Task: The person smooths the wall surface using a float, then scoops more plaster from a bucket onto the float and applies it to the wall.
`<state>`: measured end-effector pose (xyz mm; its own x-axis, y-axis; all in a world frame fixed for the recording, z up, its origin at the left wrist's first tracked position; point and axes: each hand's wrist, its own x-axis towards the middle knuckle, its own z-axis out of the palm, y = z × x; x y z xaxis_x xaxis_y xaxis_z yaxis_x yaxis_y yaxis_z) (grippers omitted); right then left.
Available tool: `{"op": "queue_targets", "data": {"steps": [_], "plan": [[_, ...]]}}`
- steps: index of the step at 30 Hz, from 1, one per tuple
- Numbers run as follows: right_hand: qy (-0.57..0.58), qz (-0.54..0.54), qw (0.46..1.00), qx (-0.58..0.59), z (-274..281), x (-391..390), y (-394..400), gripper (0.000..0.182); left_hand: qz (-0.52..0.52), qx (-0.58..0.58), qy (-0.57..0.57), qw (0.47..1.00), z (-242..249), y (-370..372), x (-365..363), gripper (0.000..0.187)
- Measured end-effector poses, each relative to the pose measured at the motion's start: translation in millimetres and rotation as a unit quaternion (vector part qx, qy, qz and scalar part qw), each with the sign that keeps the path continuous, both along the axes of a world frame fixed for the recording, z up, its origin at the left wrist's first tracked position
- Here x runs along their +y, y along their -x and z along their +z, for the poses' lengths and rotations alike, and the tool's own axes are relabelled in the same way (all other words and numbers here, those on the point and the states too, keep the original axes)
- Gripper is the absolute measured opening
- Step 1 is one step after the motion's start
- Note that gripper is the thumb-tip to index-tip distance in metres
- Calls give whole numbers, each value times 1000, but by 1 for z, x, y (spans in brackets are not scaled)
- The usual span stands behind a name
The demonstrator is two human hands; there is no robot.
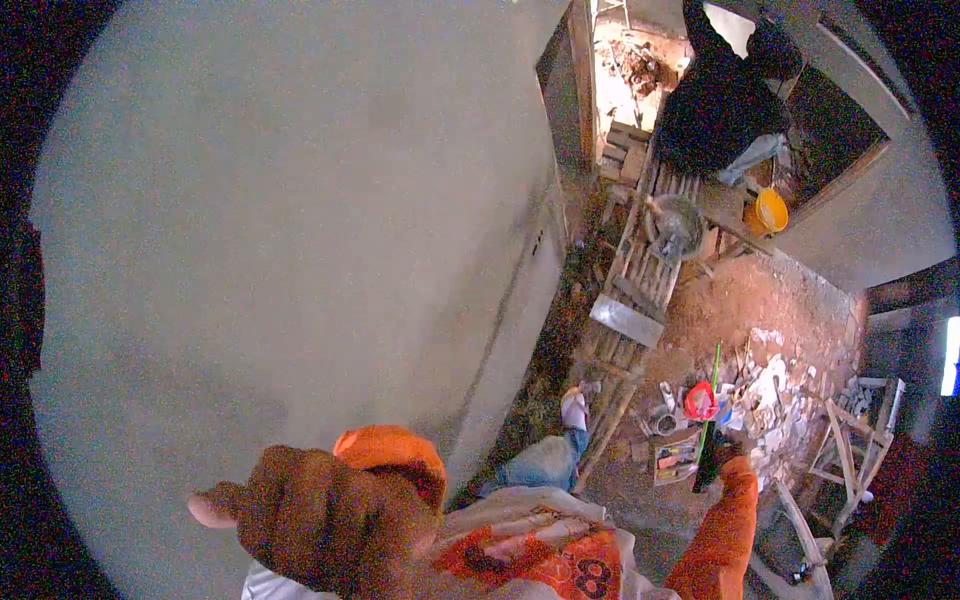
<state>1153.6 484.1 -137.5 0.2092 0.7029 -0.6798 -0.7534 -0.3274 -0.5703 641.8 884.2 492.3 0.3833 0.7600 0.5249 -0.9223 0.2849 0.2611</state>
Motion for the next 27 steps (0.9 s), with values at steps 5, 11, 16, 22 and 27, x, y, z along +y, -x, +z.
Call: {"op": "queue_targets", "data": {"steps": [5, 11, 16, 22, 27], "plan": [[128, 361, 779, -496, 113, 69, 59, 16, 30, 17, -144, 989, 8, 25, 36, 40], [446, 480, 562, -505, 244, -11, 59, 43, 710, 226, -427, 513, 22, 111, 117, 26], [520, 423, 547, -502, 313, -43, 5, 36, 862, 298, -386, 140, 32, 167, 160, 35], [349, 303, 677, -573, 293, 72, -27, 29, 871, 374, -315, 46, 21, 176, 184, 43], [183, 323, 768, -522, 279, 224, 35, 26, 858, 380, -345, -23, 16, 177, 190, 45]]}}
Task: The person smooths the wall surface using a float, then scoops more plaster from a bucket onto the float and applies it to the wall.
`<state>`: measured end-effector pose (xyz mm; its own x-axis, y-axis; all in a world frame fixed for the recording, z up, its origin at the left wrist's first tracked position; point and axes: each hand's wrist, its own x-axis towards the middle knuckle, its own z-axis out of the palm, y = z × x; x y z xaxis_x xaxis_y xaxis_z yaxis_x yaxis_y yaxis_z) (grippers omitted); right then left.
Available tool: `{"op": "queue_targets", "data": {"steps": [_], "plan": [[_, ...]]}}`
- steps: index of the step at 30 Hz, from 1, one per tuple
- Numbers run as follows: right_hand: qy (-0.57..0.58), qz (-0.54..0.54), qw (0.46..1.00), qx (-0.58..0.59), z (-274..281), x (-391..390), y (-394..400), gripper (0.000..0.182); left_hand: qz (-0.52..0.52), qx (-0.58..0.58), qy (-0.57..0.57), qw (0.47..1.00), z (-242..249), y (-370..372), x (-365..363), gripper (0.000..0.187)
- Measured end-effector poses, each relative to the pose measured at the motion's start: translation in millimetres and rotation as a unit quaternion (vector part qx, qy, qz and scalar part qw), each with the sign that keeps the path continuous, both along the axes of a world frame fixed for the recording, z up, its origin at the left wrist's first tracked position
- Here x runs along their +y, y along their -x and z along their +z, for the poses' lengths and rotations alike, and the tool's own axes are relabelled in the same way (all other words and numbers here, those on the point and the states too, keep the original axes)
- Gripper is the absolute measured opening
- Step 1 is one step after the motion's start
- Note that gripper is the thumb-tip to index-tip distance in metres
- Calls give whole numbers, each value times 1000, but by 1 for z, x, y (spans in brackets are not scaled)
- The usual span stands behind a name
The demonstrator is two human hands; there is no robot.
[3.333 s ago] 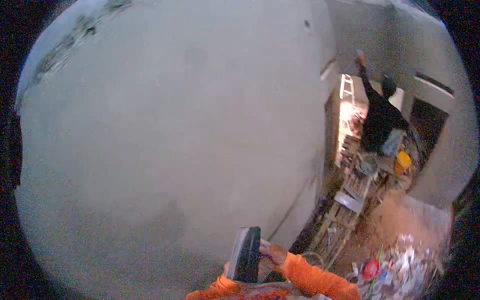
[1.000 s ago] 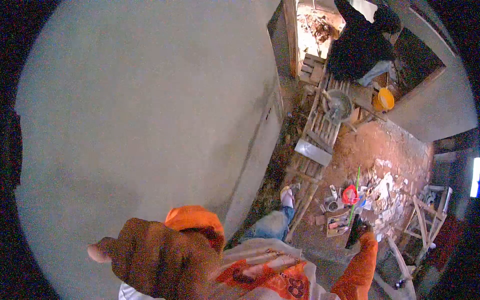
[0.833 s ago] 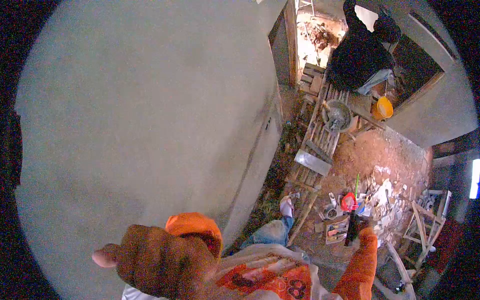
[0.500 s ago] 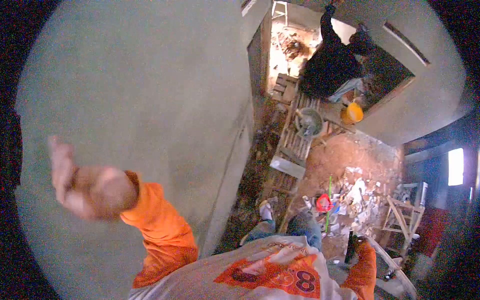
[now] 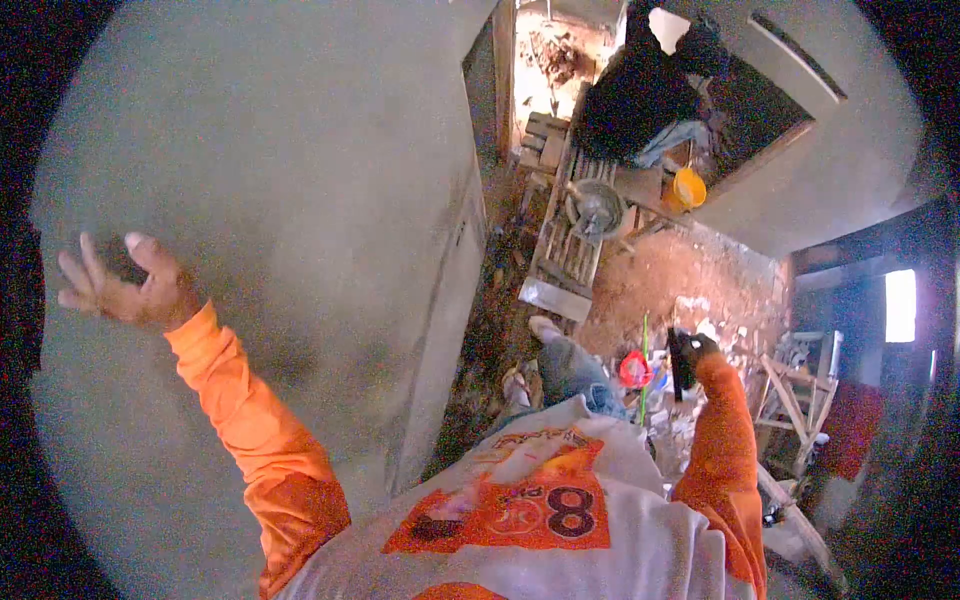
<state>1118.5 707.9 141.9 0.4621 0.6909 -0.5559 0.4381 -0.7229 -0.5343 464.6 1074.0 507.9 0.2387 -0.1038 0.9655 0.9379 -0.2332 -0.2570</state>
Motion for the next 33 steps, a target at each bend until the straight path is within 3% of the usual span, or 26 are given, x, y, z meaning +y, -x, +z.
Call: {"op": "queue_targets", "data": {"steps": [2, 4, 5, 6, 8, 9, 10, 12, 18, 19, 20, 23, 24, 26, 28, 29, 31, 32, 33], "plan": [[-113, -54, 979, 163, -61, 22, -4, 25, 17, -2, 8, 1000, -2, -4, 3, 46], [21, 75, 996, 37, -51, 61, 19, 23, 49, -2, 30, 998, -7, -11, 5, 48], [-14, -109, 958, 263, -134, 48, -14, 21, 100, -10, 35, 994, -9, -13, 9, 48], [16, 47, 992, 117, -136, 53, -5, 19, 152, -17, 40, 987, -11, -14, 13, 49], [20, 133, 987, 93, -145, 63, 2, 21, 178, -13, 44, 983, -15, -17, 17, 51], [117, 143, 981, -54, -164, 60, -2, 22, 205, -17, 35, 978, -15, -17, 18, 52], [123, 144, 981, -43, -181, 56, -7, 22, 205, -5, 40, 978, -16, -18, 22, 52], [138, 53, 972, 183, -195, 67, -11, 20, 252, 1, 41, 967, -20, -17, 26, 56], [149, 89, 978, 113, -290, 152, -24, 25, 381, 97, 53, 918, -49, -5, 50, 59], [129, 90, 981, 114, -317, 180, -19, 26, 389, 169, 64, 903, -61, -3, 54, 59], [104, 90, 983, 121, -346, 209, -10, 28, 389, 173, 61, 903, -77, -7, 56, 59], [11, 91, 982, 166, -446, 311, 41, 34, 464, 280, 130, 831, -144, -24, 62, 63], [-22, 95, 977, 189, -484, 349, 68, 36, 462, 279, 124, 833, -165, -26, 66, 63], [-17, 46, 970, 239, -493, 436, 131, 37, 412, 347, 143, 830, -212, -36, 78, 62], [-169, 154, 969, 90, -602, 483, 196, 39, 437, 344, 124, 822, -267, -46, 86, 61], [-71, 156, 970, 171, -631, 508, 222, 44, 461, 342, 112, 811, -292, -51, 87, 61], [11, 159, 954, 252, -677, 554, 264, 49, 509, 336, 81, 788, -334, -63, 90, 61], [-19, 77, 947, 310, -695, 565, 285, 42, 532, 332, 63, 777, -346, -67, 89, 63], [-47, -3, 929, 366, -722, 573, 304, 36, 556, 236, 218, 767, -350, -68, 77, 73]]}}
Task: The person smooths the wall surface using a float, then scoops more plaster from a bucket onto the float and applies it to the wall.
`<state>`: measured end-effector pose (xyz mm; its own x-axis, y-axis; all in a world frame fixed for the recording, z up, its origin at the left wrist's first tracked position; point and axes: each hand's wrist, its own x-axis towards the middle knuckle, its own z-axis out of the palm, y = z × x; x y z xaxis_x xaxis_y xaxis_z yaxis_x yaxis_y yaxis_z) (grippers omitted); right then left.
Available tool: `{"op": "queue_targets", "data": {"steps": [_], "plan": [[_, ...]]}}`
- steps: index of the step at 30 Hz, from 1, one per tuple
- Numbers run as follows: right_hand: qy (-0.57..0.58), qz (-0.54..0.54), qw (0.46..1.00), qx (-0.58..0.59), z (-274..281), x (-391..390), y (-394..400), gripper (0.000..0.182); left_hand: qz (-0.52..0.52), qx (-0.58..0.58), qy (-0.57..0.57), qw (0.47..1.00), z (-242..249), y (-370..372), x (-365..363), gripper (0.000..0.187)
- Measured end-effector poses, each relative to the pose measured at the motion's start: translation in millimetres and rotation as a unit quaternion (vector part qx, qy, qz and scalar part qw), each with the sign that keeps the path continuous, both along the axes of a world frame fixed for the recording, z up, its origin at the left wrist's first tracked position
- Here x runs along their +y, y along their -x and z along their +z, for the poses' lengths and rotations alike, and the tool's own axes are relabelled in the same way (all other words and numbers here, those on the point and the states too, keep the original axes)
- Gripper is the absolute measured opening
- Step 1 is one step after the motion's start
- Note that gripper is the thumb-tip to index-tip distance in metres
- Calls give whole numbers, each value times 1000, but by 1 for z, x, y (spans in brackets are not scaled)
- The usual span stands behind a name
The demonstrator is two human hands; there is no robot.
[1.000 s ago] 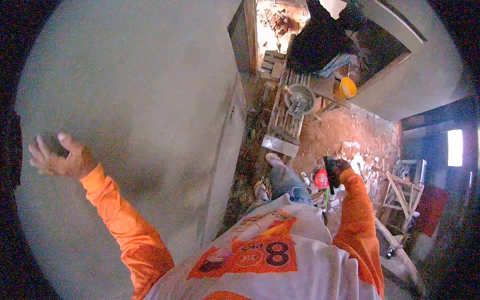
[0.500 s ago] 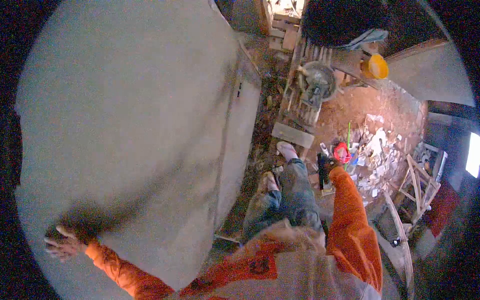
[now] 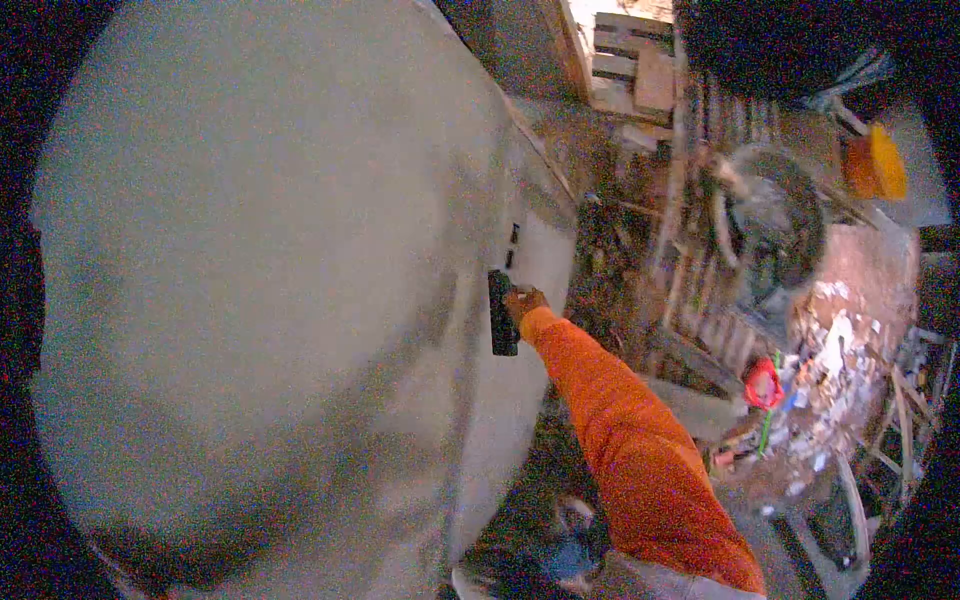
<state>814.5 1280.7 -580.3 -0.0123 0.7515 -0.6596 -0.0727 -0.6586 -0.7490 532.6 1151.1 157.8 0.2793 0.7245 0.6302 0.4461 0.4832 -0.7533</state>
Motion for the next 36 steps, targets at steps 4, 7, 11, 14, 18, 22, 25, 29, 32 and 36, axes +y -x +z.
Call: {"op": "queue_targets", "data": {"steps": [4, 7, 11, 14, 18, 22, 25, 29, 32, 36], "plan": [[-56, -122, 991, -7, -101, 53, 41, 39, -32, 66, -13, 997, -43, 1, 5, 69], [-93, -214, 972, -14, -110, 89, 41, 42, -84, 93, 2, 992, -51, 4, 13, 64], [-72, -283, 956, -3, -127, 150, 36, 37, -169, 19, 49, 984, -37, 18, 3, 64], [-144, -360, 922, -14, -131, 171, 43, 31, -99, 262, 131, 951, -20, 26, 7, 60], [-92, -322, 942, 23, -95, 171, 34, 41, -151, 317, 129, 927, -26, 24, 12, 47], [-80, -291, 944, -134, -119, 225, 44, 42, -131, 252, 72, 956, -36, 17, 16, 45], [23, -334, 942, -16, -23, 247, 6, 48, -153, 334, 160, 916, -21, 22, 16, 45], [-261, -325, 907, -63, 75, 243, -6, 48, -154, 317, 160, 922, -24, 20, 14, 44], [-445, -260, 849, -119, 92, 159, 44, 48, -121, 277, 113, 946, -40, 9, 14, 44], [-324, -264, 907, -55, 20, 143, 63, 49, -128, 301, 141, 934, -31, 17, 15, 44]]}}
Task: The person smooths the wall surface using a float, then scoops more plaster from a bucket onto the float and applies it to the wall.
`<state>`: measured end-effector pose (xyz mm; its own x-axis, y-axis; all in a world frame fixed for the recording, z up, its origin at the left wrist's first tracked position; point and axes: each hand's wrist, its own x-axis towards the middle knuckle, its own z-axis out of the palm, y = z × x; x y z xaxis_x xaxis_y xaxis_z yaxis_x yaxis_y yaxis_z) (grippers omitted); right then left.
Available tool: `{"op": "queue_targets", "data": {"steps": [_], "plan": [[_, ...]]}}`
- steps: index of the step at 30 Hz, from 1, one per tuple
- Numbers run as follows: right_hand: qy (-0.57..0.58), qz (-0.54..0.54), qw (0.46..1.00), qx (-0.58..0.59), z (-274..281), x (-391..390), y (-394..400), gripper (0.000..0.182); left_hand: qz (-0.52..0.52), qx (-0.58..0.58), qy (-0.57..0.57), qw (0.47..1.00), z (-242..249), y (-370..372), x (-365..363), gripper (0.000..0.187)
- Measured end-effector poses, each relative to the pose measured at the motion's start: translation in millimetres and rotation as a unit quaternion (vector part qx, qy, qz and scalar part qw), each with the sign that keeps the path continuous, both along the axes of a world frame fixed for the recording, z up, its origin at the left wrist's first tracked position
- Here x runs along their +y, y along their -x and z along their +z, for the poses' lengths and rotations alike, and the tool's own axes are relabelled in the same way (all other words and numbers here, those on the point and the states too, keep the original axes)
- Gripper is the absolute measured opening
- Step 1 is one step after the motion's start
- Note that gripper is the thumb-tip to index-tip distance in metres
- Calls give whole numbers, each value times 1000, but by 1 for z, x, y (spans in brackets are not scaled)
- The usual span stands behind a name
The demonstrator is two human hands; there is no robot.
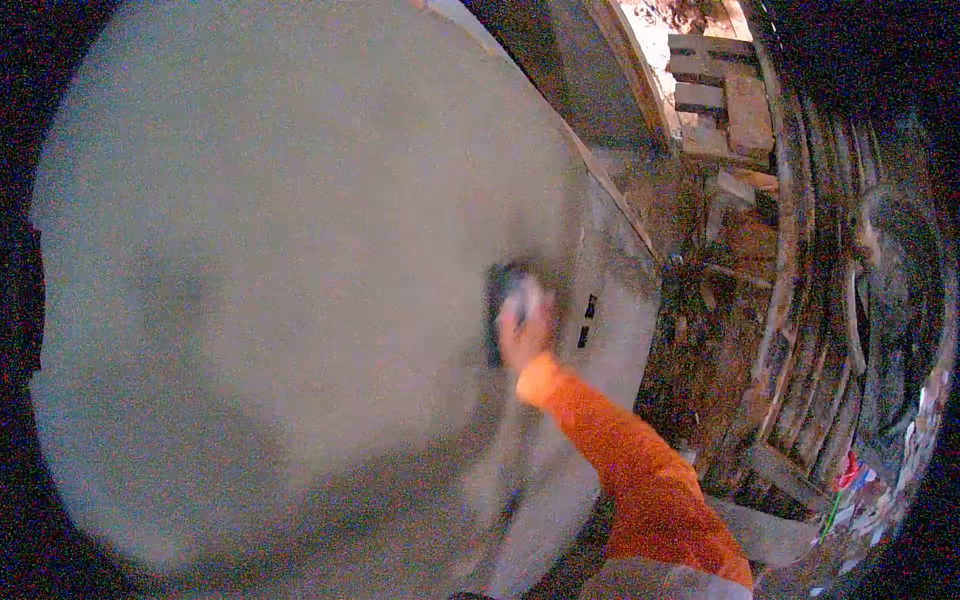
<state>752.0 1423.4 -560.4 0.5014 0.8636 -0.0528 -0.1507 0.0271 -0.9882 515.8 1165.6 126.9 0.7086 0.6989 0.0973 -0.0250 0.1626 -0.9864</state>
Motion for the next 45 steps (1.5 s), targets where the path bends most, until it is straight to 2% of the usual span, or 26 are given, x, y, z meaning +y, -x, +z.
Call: {"op": "queue_targets", "data": {"steps": [1, 3, 5, 6, 8, 10, 12, 15, 17, 18, 19, 21, 22, 24, 25, 27, 28, 31, 32, 35, 38, 39, 42, 43, 44, 45], "plan": [[86, -22, 991, 95, -22, 39, -13, 49, 4, -2, 2, 1000, 2, 3, -1, 44], [238, -7, 966, 105, -28, 121, -67, 47, 6, -4, 8, 1000, 4, 7, -3, 46], [86, 8, 996, -6, 17, 133, -91, 46, 6, -2, 11, 1000, 10, 8, -4, 47], [-11, -82, 982, -168, 24, 121, -72, 45, 6, -4, 11, 1000, 11, 9, -5, 48], [-136, -112, 951, -253, 44, 53, -38, 43, 29, -52, -14, 998, 8, 4, -4, 51], [-164, -55, 968, -181, 37, 33, -29, 41, 63, -135, -67, 987, 3, -6, -4, 59], [16, -27, 999, -14, -30, 61, -32, 45, 100, -215, -119, 964, -7, -10, -10, 66], [207, -24, 965, 157, -9, 118, -72, 45, 96, -193, -92, 972, -5, -8, -10, 68], [4, -85, 988, -126, 16, 114, -64, 45, 90, -204, -92, 970, 0, -4, -11, 69], [-121, -113, 970, -176, 9, 86, -43, 47, 85, -216, -93, 968, 1, -1, -10, 71], [-158, -71, 966, -190, 22, 44, -32, 47, 83, -219, -95, 967, -1, -1, -8, 71], [-64, 0, 995, -77, 2, 21, -27, 44, 91, -220, -90, 967, -5, -6, -9, 70], [-6, -21, 997, -70, -44, 60, -35, 44, 92, -220, -93, 967, -5, -7, -11, 70], [104, 1, 995, 5, -35, 123, -69, 44, 125, -192, -106, 968, -2, -12, -10, 69], [149, 43, 986, 68, 22, 125, -93, 44, 126, -187, -103, 969, 1, -13, -10, 69], [1, -45, 995, -91, 50, 108, -76, 44, 122, -194, -94, 969, 1, -8, -11, 70], [-96, -72, 977, -178, 32, 89, -55, 47, 122, -198, -92, 968, 1, -5, -10, 70], [-122, -6, 976, -180, 14, 31, -33, 45, 115, -183, -88, 972, -4, -3, -12, 70], [-78, -37, 989, -120, -26, 66, -36, 47, 114, -211, -100, 966, -10, -10, -8, 69], [102, -7, 991, 81, 0, 129, -75, 49, 120, -212, -93, 965, -6, -14, -7, 69], [-107, -78, 974, -185, 64, 98, -59, 48, 98, -205, -84, 970, 0, -1, -11, 68], [-194, -21, 969, -152, 79, 55, -47, 48, 81, -211, -84, 971, 2, 2, -12, 68], [-165, -32, 961, -219, 49, 55, -43, 48, 85, -175, -73, 978, 3, 3, -11, 68], [-77, -38, 996, -30, 54, 96, -63, 49, 85, -172, -73, 979, 3, 2, -10, 68], [16, -41, 986, 160, 59, 123, -76, 49, 88, -175, -82, 977, 2, 0, -7, 67], [19, -39, 986, 164, 62, 130, -76, 49, 91, -178, -91, 975, 3, -3, -7, 67]]}}
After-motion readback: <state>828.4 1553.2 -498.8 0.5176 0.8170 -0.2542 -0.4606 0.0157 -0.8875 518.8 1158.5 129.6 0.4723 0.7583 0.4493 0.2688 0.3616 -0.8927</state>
